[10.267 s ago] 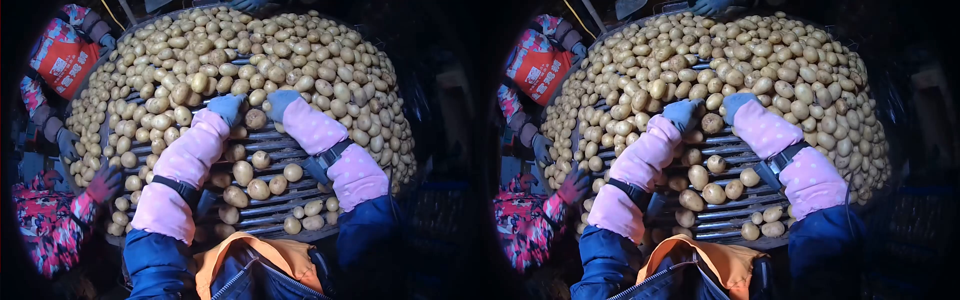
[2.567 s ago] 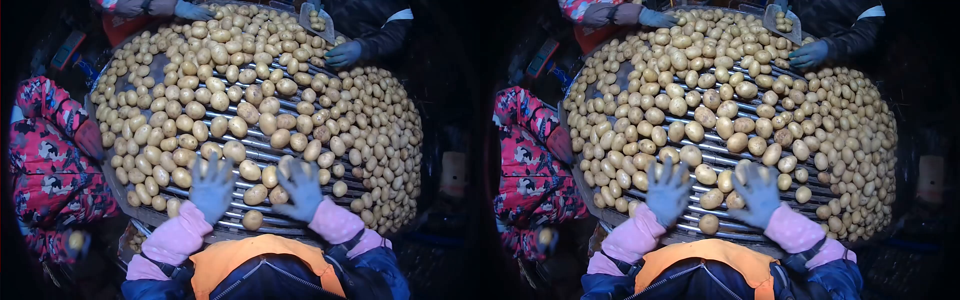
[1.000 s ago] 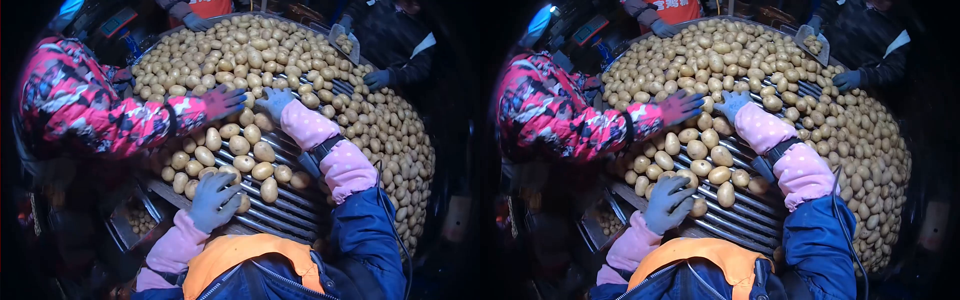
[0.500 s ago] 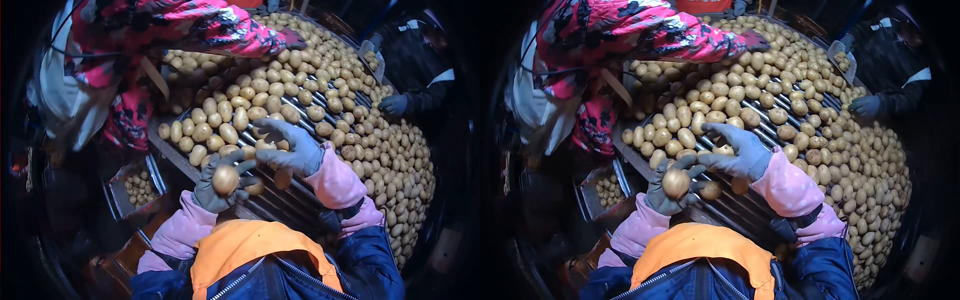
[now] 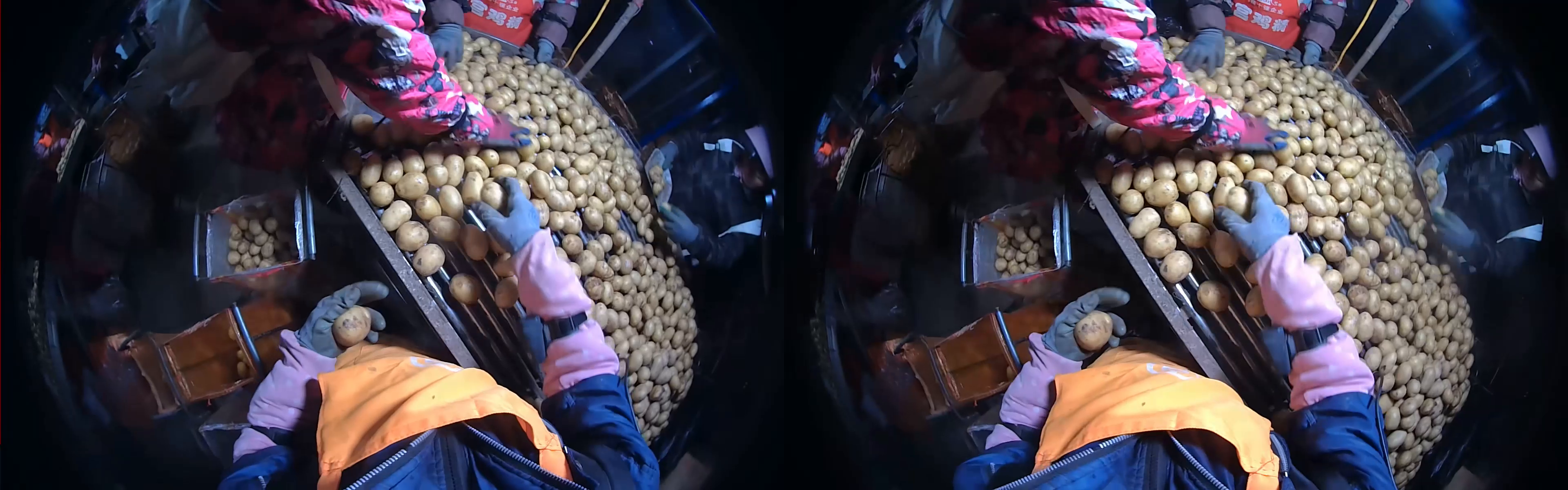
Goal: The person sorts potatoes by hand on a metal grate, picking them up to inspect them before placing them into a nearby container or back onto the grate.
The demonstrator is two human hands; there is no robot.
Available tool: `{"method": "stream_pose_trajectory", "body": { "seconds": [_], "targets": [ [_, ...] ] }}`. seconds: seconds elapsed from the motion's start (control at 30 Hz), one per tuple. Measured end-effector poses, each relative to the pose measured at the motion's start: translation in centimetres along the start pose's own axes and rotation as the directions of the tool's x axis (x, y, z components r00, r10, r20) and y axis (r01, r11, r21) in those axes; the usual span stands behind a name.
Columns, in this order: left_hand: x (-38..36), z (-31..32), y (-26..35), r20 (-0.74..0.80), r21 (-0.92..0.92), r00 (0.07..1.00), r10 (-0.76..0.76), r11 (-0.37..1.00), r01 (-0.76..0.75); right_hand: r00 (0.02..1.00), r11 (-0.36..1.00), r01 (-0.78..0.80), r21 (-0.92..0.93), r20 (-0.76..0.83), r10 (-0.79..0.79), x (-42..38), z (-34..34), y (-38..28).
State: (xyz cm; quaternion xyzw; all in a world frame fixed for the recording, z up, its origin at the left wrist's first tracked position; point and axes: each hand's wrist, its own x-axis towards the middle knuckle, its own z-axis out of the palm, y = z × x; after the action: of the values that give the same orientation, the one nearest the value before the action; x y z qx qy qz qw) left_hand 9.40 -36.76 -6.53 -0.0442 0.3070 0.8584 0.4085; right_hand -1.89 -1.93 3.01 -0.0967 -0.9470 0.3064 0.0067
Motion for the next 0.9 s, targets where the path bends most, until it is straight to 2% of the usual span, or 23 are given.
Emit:
{"method": "stream_pose_trajectory", "body": {
  "seconds": [0.03,0.07,0.1,0.13,0.17,0.2,0.27,0.3,0.33,0.37,0.4,0.47,0.5,0.53,0.57,0.6,0.63,0.67,0.73,0.77,0.8,0.83,0.9],
  "targets": [
    [0.9,2.1,-0.2,-0.023,-0.068,0.995,0.095,0.993,-0.097,0.993,0.874,0.052,0.482,0.067,-0.096,-1.0,1.7,-0.2],
    [1.3,3.7,-0.3,0.031,-0.145,0.993,0.110,0.984,-0.105,0.969,0.898,0.184,0.400,0.080,-0.234,-3.1,1.6,-2.4],
    [1.4,5.0,-0.4,0.080,-0.222,0.988,0.131,0.969,-0.110,0.888,0.844,0.348,0.409,0.146,-0.436,-4.8,1.5,-4.2],
    [1.4,4.0,-1.0,0.174,-0.343,0.982,0.076,0.939,-0.012,0.806,0.775,0.462,0.431,0.162,-0.570,-6.7,3.3,-5.6],
    [1.3,3.6,-1.3,0.266,-0.441,0.964,0.020,0.892,0.103,0.696,0.718,0.628,0.300,0.196,-0.691,-7.9,3.3,-6.7],
    [0.8,3.7,-2.1,0.216,-0.468,0.969,0.124,0.884,-0.008,0.552,0.599,0.778,0.189,0.250,-0.795,-8.8,3.7,-8.3],
    [0.0,0.8,-2.9,0.211,-0.438,0.943,0.257,0.887,-0.144,0.606,0.685,0.599,0.415,0.324,-0.726,-9.0,4.8,-8.2],
    [-1.6,1.6,-2.1,0.102,-0.463,0.917,0.384,0.835,-0.298,0.632,0.703,0.387,0.597,0.384,-0.674,-9.2,4.5,-8.3],
    [-3.5,0.0,-2.4,0.060,-0.510,0.895,0.442,0.784,-0.353,0.708,0.706,0.212,0.676,0.392,-0.587,-10.0,4.4,-7.4],
    [-6.1,-0.6,-2.2,-0.077,-0.555,0.883,0.463,0.716,-0.423,0.775,0.661,0.039,0.750,0.394,-0.494,-10.7,4.4,-6.6],
    [-8.7,-1.5,-1.6,-0.192,-0.592,0.867,0.460,0.650,-0.476,0.797,0.771,0.279,0.572,0.310,-0.518,-10.1,4.7,-4.2],
    [-14.6,-6.2,-1.8,-0.437,-0.277,0.714,0.547,0.674,-0.685,0.835,0.816,0.225,0.532,0.326,-0.443,-9.9,4.1,-2.2],
    [-17.8,-10.8,-3.0,-0.644,-0.111,0.562,0.519,0.663,-0.740,0.872,0.802,0.159,0.575,0.299,-0.387,-10.2,4.1,-1.5],
    [-20.3,-11.8,-2.4,-0.780,0.143,0.374,0.503,0.723,-0.676,0.884,0.835,0.204,0.511,0.269,-0.381,-10.1,3.5,-1.6],
    [-22.3,-13.4,-2.0,-0.867,0.179,0.255,0.428,0.745,-0.642,0.904,0.865,0.248,0.437,0.217,-0.369,-9.7,3.5,-0.7],
    [-25.7,-22.4,-4.1,-0.781,0.611,-0.125,0.612,0.706,-0.357,0.915,0.887,0.288,0.360,0.171,-0.367,-9.0,3.6,-0.1],
    [-26.9,-23.3,-4.1,-0.786,0.618,-0.189,0.589,0.759,-0.205,0.923,0.917,0.322,0.234,0.137,-0.359,-8.0,2.9,-1.2],
    [-27.2,-23.4,-3.4,-0.776,0.604,-0.260,0.574,0.796,-0.046,0.905,0.898,0.415,0.145,0.036,-0.424,-5.9,4.0,-0.1],
    [-25.2,-22.6,-2.5,-0.673,0.641,-0.341,0.656,0.748,0.172,0.878,0.858,0.479,-0.187,0.074,-0.474,-2.8,3.8,-2.9],
    [-23.8,-21.6,-2.3,-0.645,0.673,-0.327,0.691,0.716,0.186,0.869,0.846,0.495,-0.199,0.127,-0.478,-0.6,4.9,-3.4],
    [-22.4,-20.6,-2.1,-0.615,0.704,-0.311,0.725,0.682,0.199,0.816,0.749,0.575,-0.329,0.166,-0.553,1.7,6.0,-4.1],
    [-20.3,-19.0,-1.6,-0.608,0.756,-0.248,0.754,0.646,0.109,0.834,0.690,0.551,-0.469,0.339,-0.436,3.1,5.9,-6.6],
    [-18.4,-19.9,-1.8,-0.544,0.839,-0.131,0.829,0.541,-0.060,0.838,0.737,0.509,-0.444,0.452,-0.306,6.1,8.0,-7.1]
  ]
}}
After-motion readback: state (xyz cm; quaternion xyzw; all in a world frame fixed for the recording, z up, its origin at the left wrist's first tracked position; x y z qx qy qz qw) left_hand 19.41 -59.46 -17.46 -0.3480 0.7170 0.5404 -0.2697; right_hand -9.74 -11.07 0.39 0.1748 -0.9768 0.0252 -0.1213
